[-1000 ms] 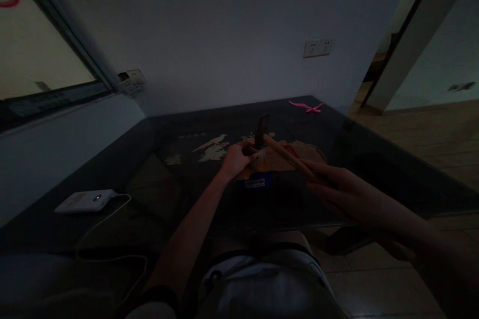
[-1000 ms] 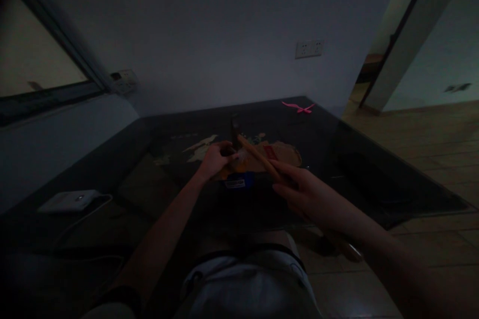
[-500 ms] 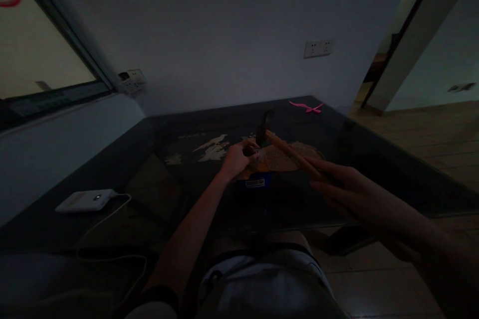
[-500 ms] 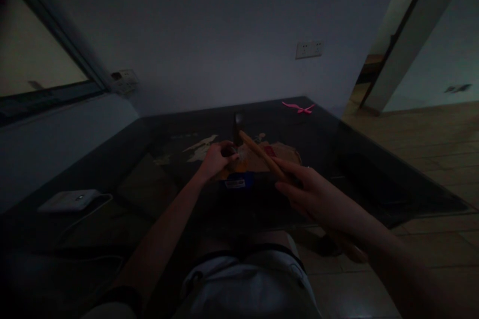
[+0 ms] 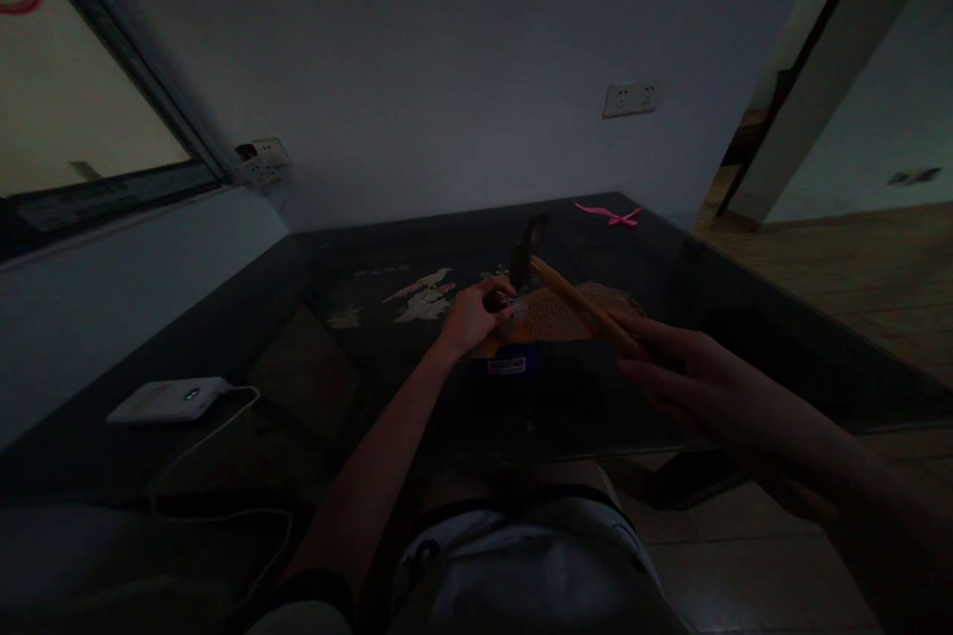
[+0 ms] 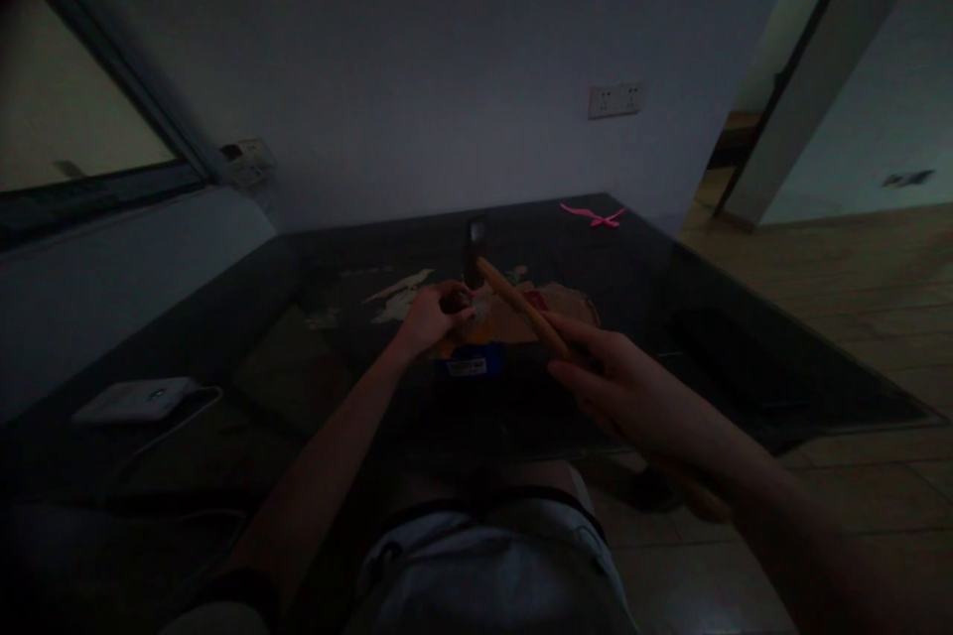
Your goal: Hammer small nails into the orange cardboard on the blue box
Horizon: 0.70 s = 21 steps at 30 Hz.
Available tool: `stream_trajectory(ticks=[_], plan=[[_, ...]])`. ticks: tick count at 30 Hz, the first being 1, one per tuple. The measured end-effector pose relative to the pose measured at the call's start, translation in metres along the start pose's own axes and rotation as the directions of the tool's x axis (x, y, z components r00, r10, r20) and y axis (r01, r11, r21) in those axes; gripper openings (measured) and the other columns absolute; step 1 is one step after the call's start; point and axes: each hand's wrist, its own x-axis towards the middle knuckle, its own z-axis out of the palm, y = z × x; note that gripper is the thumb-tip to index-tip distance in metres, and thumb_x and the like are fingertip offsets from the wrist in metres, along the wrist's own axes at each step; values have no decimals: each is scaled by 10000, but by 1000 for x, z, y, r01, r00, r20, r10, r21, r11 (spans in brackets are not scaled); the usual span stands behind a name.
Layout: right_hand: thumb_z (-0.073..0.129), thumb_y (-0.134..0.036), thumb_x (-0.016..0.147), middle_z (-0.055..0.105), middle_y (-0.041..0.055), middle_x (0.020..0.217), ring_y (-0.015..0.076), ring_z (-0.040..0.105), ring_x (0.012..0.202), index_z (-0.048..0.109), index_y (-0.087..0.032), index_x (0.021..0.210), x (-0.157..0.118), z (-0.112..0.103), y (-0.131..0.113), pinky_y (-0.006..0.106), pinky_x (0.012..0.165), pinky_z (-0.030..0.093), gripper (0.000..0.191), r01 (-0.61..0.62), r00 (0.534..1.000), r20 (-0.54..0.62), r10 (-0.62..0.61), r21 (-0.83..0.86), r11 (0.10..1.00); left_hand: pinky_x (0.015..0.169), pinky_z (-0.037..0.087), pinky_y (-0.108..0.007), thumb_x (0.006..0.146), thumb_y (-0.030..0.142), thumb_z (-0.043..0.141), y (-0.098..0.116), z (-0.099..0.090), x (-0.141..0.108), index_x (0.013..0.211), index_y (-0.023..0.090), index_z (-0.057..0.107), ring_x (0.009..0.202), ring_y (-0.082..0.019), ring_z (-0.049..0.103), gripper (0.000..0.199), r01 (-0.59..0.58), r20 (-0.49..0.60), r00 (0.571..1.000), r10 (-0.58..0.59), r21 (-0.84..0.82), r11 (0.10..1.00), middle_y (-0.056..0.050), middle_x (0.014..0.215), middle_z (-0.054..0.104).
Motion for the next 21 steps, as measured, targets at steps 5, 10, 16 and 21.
stream_trajectory(ticks=[5,10,16,21], plan=[[543,-336,811,477,-36,604,89,423,456,438,-161,1343,5,4,5,187,387,342,569,-5,998,60,8,-50,999,690,491,-251,679,145,650,-3,1,0,932,165,630,727,-145,629,254,7,11,1000,-7,-14,1000,-11,781,671],[530,-351,818,519,-9,654,123,484,534,449,-183,1340,3,0,-1,208,431,383,554,30,998,57,-26,-70,997,702,496,-260,692,161,650,-4,2,0,910,171,623,730,-145,632,220,-4,-7,1000,3,-34,999,-19,795,676],[530,-336,819,423,-51,563,78,370,411,427,-184,1355,4,2,-1,176,347,292,567,-5,999,46,7,-49,999,686,492,-245,686,148,651,0,1,0,889,157,618,725,-139,629,206,-3,-12,1000,3,-4,1000,-15,783,670],[541,-361,812,456,-37,600,79,389,445,438,-149,1346,5,4,5,175,361,316,584,-10,999,51,12,-44,999,700,496,-247,691,154,652,-1,1,-1,946,163,616,751,-143,637,258,2,-6,1000,-2,31,1000,-9,812,682]])
